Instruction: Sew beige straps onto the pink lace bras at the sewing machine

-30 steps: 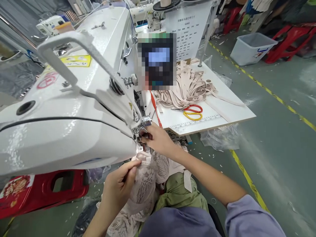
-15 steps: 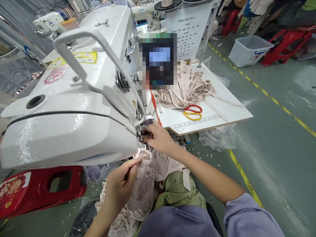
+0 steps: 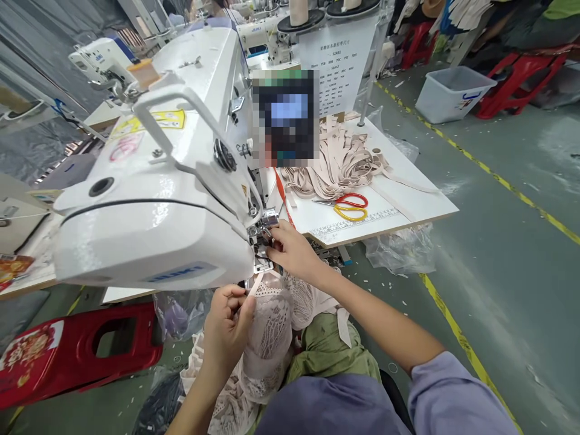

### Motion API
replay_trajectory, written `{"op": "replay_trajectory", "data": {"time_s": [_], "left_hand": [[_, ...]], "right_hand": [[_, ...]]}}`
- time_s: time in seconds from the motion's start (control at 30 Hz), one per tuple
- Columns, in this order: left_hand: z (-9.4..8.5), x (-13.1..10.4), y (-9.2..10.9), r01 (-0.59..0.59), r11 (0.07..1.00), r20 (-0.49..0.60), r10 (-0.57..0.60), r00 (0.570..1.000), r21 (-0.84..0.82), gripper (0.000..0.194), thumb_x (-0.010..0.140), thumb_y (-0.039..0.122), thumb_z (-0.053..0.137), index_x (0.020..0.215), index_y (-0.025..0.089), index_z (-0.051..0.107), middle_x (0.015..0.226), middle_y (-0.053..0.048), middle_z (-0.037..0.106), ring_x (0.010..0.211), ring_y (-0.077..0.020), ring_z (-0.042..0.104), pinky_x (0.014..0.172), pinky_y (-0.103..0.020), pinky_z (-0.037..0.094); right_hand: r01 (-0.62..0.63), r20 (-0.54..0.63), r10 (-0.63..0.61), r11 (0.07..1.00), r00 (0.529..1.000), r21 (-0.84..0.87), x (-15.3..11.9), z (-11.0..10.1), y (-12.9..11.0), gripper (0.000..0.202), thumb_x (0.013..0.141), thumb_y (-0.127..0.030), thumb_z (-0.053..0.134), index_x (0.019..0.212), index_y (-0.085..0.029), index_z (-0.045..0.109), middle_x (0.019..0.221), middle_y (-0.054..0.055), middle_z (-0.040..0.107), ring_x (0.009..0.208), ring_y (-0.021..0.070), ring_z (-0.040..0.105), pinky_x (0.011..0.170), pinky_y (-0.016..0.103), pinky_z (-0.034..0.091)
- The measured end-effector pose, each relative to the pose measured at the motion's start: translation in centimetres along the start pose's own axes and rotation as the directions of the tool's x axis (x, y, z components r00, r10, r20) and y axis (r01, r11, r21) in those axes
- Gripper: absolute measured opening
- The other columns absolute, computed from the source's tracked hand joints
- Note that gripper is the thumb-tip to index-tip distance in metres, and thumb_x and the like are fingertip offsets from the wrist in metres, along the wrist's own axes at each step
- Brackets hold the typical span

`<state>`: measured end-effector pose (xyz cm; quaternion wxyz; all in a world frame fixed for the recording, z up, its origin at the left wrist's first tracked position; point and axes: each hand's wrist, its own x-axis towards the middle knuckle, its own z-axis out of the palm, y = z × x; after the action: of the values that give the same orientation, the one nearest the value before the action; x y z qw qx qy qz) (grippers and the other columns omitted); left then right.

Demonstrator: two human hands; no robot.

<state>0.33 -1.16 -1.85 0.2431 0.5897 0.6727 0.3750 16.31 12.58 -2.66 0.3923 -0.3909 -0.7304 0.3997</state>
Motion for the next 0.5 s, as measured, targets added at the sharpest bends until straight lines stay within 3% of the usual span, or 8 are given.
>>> {"op": "replay_trajectory", "data": {"time_s": [0.23, 0.33, 0.4, 0.47, 0.5], "left_hand": [[1.2, 0.2, 1.0, 0.078, 0.985, 0.006, -0.078, 0.997, -0.153, 0.021, 0.091, 0.042, 0.051, 0.09, 0.022, 0.046, 0.049, 0.011, 0.04, 0.039, -0.0091, 0.039, 0.042, -0.018, 0.028], [0.8, -2.1, 1.3, 0.08, 0.98, 0.099, -0.063, 0.993, -0.185, 0.025, 0.091, 0.045, 0.051, 0.087, 0.021, 0.051, 0.049, 0.009, 0.042, 0.04, -0.01, 0.042, 0.041, -0.019, 0.031], [-0.2, -4.9, 0.3, 0.048, 0.977, 0.131, -0.021, 0.991, -0.205, 0.031, 0.09, 0.05, 0.052, 0.082, 0.02, 0.055, 0.059, 0.003, 0.056, 0.05, -0.0128, 0.056, 0.048, -0.021, 0.042], [-1.9, -7.7, -1.7, 0.129, 0.97, -0.024, -0.137, 0.99, -0.205, 0.035, 0.09, 0.056, 0.05, 0.084, 0.021, 0.057, 0.071, -0.002, 0.067, 0.065, -0.0175, 0.066, 0.058, -0.025, 0.052], [-2.9, -8.9, -3.0, 0.215, 0.96, -0.109, -0.236, 0.965, -0.179, 0.033, 0.092, 0.054, 0.048, 0.088, 0.022, 0.057, 0.072, -0.002, 0.069, 0.065, -0.0189, 0.068, 0.058, -0.026, 0.054]], "right_hand": [[0.025, -0.036, -0.024, 0.999, 0.999, 0.036, -0.7, 0.2, -1.1, 0.007, 0.079, -0.019, 0.055, 0.075, -0.02, 0.06, 0.103, 0.006, 0.061, 0.094, 0.0208, 0.059, 0.082, 0.033, 0.048], [0.015, -0.129, -0.004, 0.996, 0.992, 0.085, -0.4, -0.9, -0.4, 0.014, 0.085, -0.031, 0.053, 0.08, -0.02, 0.06, 0.098, 0.006, 0.061, 0.088, 0.0192, 0.059, 0.076, 0.032, 0.048], [-0.005, -0.258, 0.027, 0.996, 0.966, 0.086, 1.2, -2.9, 0.3, 0.021, 0.088, -0.038, 0.051, 0.084, -0.02, 0.059, 0.092, 0.004, 0.061, 0.084, 0.0184, 0.058, 0.076, 0.032, 0.047], [-0.027, -0.36, 0.029, 1.0, 0.932, 0.011, 3.6, -5.8, 0.5, 0.022, 0.088, -0.039, 0.051, 0.084, -0.019, 0.058, 0.088, 0.004, 0.059, 0.083, 0.0187, 0.057, 0.079, 0.034, 0.046], [-0.044, -0.381, 0.024, 0.998, 0.924, -0.044, 4.8, -7.4, 0.3, 0.02, 0.087, -0.037, 0.054, 0.083, -0.019, 0.058, 0.088, 0.005, 0.059, 0.082, 0.019, 0.056, 0.08, 0.036, 0.047]]}}
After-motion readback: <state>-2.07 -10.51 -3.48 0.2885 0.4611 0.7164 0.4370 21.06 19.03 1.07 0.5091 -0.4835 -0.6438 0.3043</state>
